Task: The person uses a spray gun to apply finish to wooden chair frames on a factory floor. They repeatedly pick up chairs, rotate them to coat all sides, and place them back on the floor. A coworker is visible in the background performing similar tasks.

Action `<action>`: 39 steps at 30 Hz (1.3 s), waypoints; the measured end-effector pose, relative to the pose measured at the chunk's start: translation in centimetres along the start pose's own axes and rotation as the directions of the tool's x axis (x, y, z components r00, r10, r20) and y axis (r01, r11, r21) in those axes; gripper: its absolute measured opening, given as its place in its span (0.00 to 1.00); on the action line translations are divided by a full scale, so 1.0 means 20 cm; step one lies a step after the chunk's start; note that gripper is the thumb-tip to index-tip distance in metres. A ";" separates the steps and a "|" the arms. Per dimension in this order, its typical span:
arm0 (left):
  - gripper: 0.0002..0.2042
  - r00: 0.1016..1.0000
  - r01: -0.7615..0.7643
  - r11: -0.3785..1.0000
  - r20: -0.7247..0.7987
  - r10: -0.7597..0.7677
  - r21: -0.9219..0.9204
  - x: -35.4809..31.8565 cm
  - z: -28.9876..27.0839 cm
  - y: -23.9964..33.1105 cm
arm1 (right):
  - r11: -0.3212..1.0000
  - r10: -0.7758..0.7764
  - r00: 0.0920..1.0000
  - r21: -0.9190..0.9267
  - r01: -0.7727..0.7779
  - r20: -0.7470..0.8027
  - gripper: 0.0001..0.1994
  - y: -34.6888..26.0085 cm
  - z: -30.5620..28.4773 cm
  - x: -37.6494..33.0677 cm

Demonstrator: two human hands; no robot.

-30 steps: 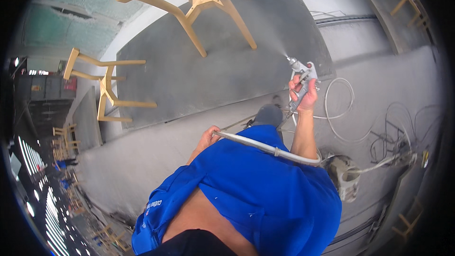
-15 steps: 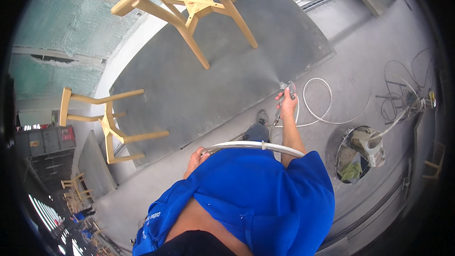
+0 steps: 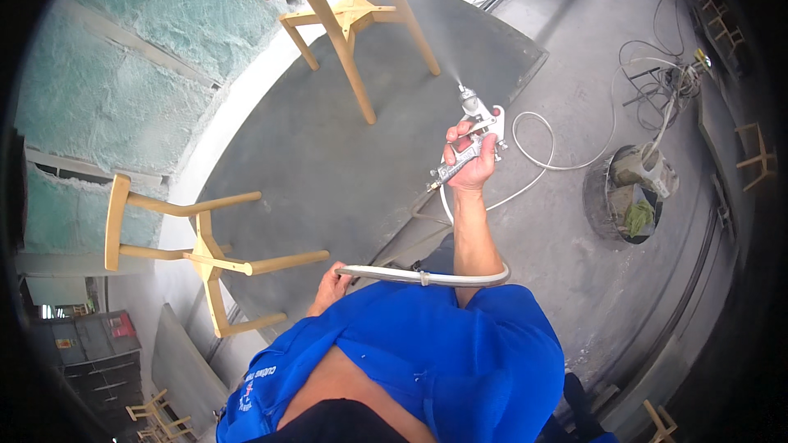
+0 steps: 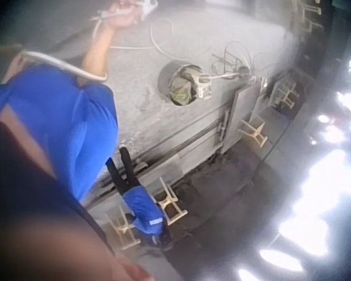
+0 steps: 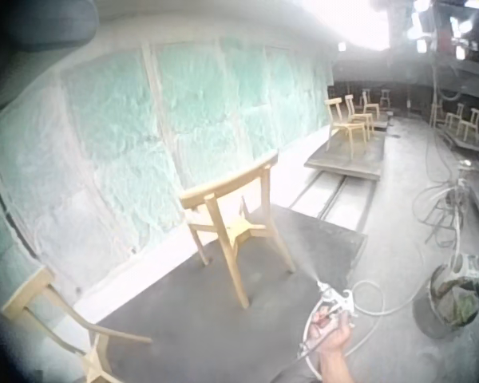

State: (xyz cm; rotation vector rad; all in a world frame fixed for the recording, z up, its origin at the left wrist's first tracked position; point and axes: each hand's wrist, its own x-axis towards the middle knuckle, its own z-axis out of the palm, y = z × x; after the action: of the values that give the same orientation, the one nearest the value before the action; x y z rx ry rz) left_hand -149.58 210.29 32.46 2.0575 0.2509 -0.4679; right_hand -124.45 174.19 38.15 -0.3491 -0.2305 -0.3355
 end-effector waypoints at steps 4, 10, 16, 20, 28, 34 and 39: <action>0.11 0.999 -0.007 0.998 0.037 0.009 -0.060 -0.09 -0.05 -0.12 | 0.951 0.050 0.945 -0.275 -0.144 -0.324 0.21 0.05 0.02 -0.05; 0.12 1.000 -0.022 0.998 0.004 0.023 -0.057 -0.20 -0.09 -0.11 | 0.980 0.075 0.929 -0.144 -0.136 -0.361 0.18 -0.01 0.01 -0.12; 0.11 0.999 0.018 0.996 0.031 -0.015 -0.091 -0.16 0.00 -0.08 | 0.806 0.112 0.869 -0.467 -0.364 -0.483 0.19 -0.13 0.01 -0.03; 0.11 0.999 -0.036 0.999 0.031 0.037 -0.024 -0.06 0.06 -0.04 | 0.891 0.226 0.908 -0.302 -0.339 -0.353 0.18 -0.25 -0.07 0.02; 0.11 0.996 -0.078 0.991 0.051 0.073 0.111 0.16 0.17 0.30 | 0.822 0.402 0.858 -0.288 -0.492 -0.320 0.19 -0.46 -0.14 0.26; 0.13 0.998 -0.012 0.996 0.061 0.007 0.088 0.17 0.23 0.39 | 0.917 0.397 0.917 0.055 -0.394 -0.047 0.20 -0.44 -0.22 0.34; 0.13 0.997 0.021 0.990 -0.077 -0.010 0.138 0.07 0.18 0.34 | 0.842 0.431 0.830 -0.172 -0.511 -0.355 0.18 -0.16 -0.42 0.31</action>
State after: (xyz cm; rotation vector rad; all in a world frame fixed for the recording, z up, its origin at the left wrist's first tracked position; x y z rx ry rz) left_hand -146.65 203.67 35.59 2.2135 0.2868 -0.4274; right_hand -118.55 166.52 33.17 -0.5955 0.2114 0.0839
